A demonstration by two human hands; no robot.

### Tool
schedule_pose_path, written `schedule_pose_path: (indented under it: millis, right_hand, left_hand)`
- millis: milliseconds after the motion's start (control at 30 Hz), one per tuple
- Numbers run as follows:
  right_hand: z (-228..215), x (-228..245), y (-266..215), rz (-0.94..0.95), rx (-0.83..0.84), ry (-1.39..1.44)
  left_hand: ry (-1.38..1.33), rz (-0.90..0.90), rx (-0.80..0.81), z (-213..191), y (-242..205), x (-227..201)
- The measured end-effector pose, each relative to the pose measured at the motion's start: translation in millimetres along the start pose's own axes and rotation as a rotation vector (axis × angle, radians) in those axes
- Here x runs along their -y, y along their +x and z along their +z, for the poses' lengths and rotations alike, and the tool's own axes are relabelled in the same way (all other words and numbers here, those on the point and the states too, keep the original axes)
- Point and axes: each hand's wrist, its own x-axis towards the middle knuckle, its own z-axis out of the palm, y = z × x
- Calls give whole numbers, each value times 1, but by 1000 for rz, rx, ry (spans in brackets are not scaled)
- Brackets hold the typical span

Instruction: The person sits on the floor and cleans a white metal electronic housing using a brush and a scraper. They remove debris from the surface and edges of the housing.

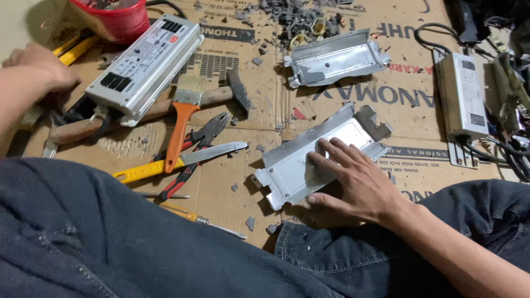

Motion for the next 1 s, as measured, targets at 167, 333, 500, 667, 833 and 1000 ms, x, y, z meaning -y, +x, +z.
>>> schedule_pose_path:
  millis: [167, 333, 500, 667, 833, 1000]
  right_hand:
    - [-1, 1, -1, -2, -16, 16]
    - [-5, 6, 3, 0, -65, 75]
    - [1, 3, -3, 96, -227, 39]
    - [-32, 25, -22, 697, -267, 51]
    - [-34, 37, -31, 860, 243, 101]
    - [-14, 9, -15, 852, 60, 522]
  left_hand:
    - [73, 113, -48, -8, -3, 2]
    - [-41, -48, 80, -108, -78, -25]
    - [-176, 115, 250, -174, -142, -44]
    - [-837, -120, 494, -244, -238, -30]
    - [-1300, -135, 621, -297, -339, -16]
    - [-1290, 134, 676, -317, -419, -47]
